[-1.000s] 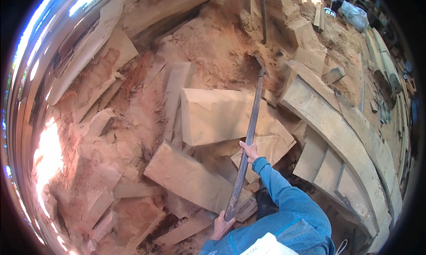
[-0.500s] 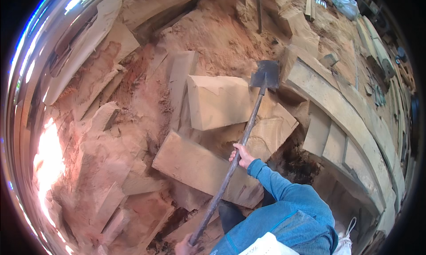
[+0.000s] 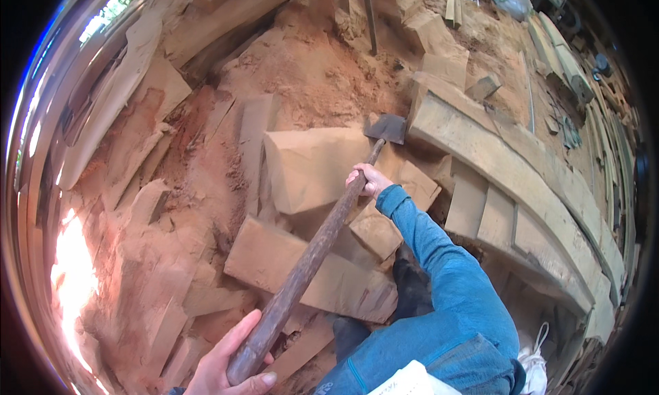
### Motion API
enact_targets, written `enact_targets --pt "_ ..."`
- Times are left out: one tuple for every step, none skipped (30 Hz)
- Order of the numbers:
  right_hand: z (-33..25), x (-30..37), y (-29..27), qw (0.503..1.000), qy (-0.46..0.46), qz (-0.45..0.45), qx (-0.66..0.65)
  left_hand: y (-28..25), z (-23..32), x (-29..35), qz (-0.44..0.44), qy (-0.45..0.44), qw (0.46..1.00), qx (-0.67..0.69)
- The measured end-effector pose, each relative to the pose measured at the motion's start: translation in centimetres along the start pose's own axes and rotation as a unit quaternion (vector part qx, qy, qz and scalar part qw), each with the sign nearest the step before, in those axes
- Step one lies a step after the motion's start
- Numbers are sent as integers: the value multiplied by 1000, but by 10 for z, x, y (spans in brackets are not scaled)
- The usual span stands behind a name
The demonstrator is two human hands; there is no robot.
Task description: The person uses a shovel to scoop sawdust from a large pile and transfers it into a white sack. The action is repeated continuously, with the person digging into the pile and lifting the material into the bag.
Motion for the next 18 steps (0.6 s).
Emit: enact_targets --pt "-21 -7 5 999 -16 -26 14 14 13 -21 5 31 999 -15" --pt "-40 -18 8 999 -29 -39 4 28 25 -45 10 59 998 -32" --pt "-58 -30 9 997 -22 -64 -29 41 35 -65 16 85 995 -49" --pt "-78 -43 10 996 -43 -69 -33 50 45 -81 25 20 997 -73" --pt "-98 -57 10 996 -46 -68 -32 58 53 -97 30 -45 994 -95" --pt "-119 -70 8 996 -50 -67 -31 67 57 -123 14 -47 995 -89" --pt "-138 -84 4 996 -47 -50 -63 74 60 -144 6 -57 994 -88" --pt "-157 -96 0 996 -47 -43 -56 80 61 -164 -3 -66 994 -88" --pt "-173 -109 -5 996 -58 -58 -33 85 61 -184 -11 -75 993 -88" --pt "-190 -121 -10 996 -62 -59 -36 91 58 -204 -11 -80 994 -77" --pt "-208 -131 -15 996 -71 -38 -49 95 54 -224 3 -117 990 -79" --pt "-228 -140 -19 995 -75 -64 -28 101 49 -244 -13 -103 993 -62" --pt "-248 -149 -23 994 -83 -68 -17 106 44 -264 -37 -80 995 -43" --pt "-267 -158 -27 994 -91 -58 -10 112 36 -283 -48 -77 996 -25" --pt "-284 -165 -31 992 -103 -76 6 116 28 -302 -59 -73 996 -8" --pt "-300 -172 -38 990 -114 -77 17 121 18 -323 -72 -81 994 -10" --pt "-314 -179 -45 991 -123 -60 8 126 6 -341 -68 -72 995 -6" --pt "-327 -187 -51 990 -121 -63 39 132 -7 -359 -65 -63 996 -2"
Point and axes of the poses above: each hand's wrist, its own x-axis away from the middle knuckle, its own y-axis out of the palm, z = x × y, the point moved 1 cm from there along -x, towards the middle knuckle, and after that the axes turned 3 degrees about z, right-handed, at the moved point
